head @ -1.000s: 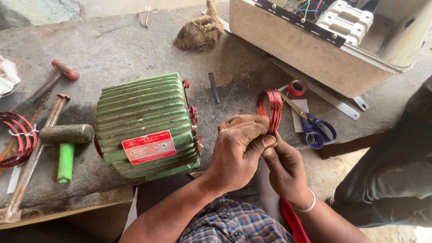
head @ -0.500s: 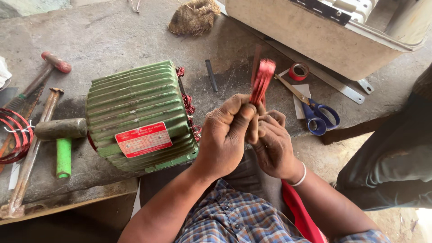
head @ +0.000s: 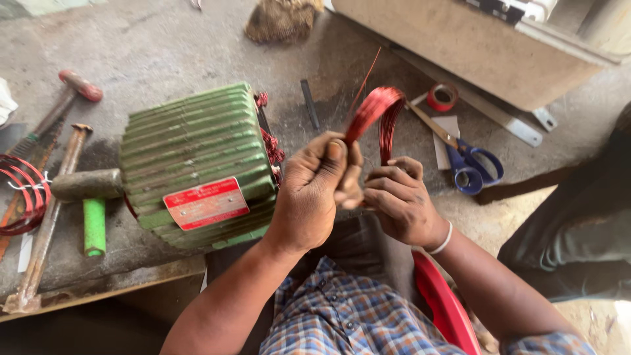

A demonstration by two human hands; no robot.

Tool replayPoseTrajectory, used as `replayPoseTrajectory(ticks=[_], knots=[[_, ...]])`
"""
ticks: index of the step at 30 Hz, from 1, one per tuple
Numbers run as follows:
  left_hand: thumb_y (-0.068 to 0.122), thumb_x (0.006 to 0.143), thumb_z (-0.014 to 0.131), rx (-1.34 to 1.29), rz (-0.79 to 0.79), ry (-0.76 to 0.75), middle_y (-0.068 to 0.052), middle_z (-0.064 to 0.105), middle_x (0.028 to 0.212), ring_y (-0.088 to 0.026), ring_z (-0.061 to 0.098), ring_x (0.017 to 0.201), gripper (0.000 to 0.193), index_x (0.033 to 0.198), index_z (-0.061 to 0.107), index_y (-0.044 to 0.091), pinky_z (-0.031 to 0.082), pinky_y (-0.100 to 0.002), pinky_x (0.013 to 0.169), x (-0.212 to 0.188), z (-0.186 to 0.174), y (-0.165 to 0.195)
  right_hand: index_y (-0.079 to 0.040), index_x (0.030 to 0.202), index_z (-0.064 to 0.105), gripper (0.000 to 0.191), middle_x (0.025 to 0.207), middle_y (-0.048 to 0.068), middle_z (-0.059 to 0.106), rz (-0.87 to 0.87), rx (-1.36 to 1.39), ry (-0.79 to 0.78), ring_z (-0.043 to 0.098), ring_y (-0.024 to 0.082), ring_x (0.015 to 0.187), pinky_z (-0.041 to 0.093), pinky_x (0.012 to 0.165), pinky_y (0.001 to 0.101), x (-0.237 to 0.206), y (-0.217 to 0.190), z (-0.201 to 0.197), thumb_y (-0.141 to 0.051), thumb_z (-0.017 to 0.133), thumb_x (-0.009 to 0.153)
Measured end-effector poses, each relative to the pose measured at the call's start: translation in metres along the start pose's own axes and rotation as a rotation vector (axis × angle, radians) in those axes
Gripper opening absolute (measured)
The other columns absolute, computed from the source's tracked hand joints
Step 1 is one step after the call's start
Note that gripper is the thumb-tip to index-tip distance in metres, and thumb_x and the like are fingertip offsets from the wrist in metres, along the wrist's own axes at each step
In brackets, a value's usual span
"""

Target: The person inserts small white paper pieces into the stator slots of a green electric motor, then uses a rubber mallet to tap the windings into place. They cut additional paper with scissors and continue inserting and tapping. Later, they use a hacksaw and hammer to adjust the motor housing. The work is performed on a cluttered workbench with tools and wire visible.

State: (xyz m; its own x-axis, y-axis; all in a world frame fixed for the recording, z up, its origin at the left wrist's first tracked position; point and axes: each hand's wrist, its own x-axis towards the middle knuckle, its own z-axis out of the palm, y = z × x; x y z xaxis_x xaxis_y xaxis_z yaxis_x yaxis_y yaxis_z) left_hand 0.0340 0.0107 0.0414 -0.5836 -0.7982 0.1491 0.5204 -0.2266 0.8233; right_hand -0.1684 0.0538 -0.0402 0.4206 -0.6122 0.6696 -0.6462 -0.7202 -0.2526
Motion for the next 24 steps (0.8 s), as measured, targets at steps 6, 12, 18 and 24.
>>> replayPoseTrajectory(ticks=[6, 12, 18, 24], knots=[[0.032, 0.112, 0.044, -0.143, -0.347, -0.117, -0.008, 0.067, 0.086, -0.016, 0.068, 0.08, 0.042, 0.119, 0.065, -0.003, 0.059, -0.032, 0.078, 0.014, -0.003, 0.018, -0.008, 0.122, 0.061, 0.04, 0.127, 0.011, 0.065, 0.026, 0.203, -0.018, 0.06, 0.032, 0.126, 0.041, 0.115, 0.0476, -0.007, 0.006, 0.0, -0.028, 0.073, 0.09], [0.021, 0.111, 0.051, 0.113, -0.201, -0.075, -0.004, 0.065, 0.107, -0.009, 0.061, 0.093, 0.026, 0.126, 0.059, 0.001, 0.052, -0.022, 0.08, 0.023, -0.003, -0.027, 0.003, 0.144, 0.046, 0.074, 0.145, 0.014, 0.041, 0.214, 0.354, 0.467, 0.05, 0.025, 0.127, 0.041, 0.114, 0.038, 0.019, -0.033, -0.005, -0.052, 0.067, 0.1], [0.019, 0.115, 0.047, -0.096, -0.145, -0.038, 0.0, 0.06, 0.099, -0.007, 0.055, 0.086, 0.021, 0.123, 0.057, 0.003, 0.049, -0.022, 0.073, 0.044, 0.013, -0.029, -0.006, 0.113, 0.063, 0.021, 0.132, 0.015, 0.05, 0.241, 0.126, 0.602, 0.051, 0.029, 0.126, 0.044, 0.11, 0.0396, 0.045, -0.07, -0.008, -0.023, 0.07, 0.103], [0.03, 0.113, 0.044, -0.023, 0.059, -0.282, -0.003, 0.061, 0.082, -0.019, 0.071, 0.089, 0.029, 0.126, 0.052, 0.006, 0.06, -0.044, 0.099, 0.036, 0.006, 0.02, -0.006, 0.114, 0.065, 0.03, 0.116, 0.012, 0.066, -0.063, 0.239, 0.093, 0.068, 0.031, 0.107, 0.053, 0.099, 0.0498, 0.007, -0.076, 0.008, -0.016, 0.079, 0.089]])
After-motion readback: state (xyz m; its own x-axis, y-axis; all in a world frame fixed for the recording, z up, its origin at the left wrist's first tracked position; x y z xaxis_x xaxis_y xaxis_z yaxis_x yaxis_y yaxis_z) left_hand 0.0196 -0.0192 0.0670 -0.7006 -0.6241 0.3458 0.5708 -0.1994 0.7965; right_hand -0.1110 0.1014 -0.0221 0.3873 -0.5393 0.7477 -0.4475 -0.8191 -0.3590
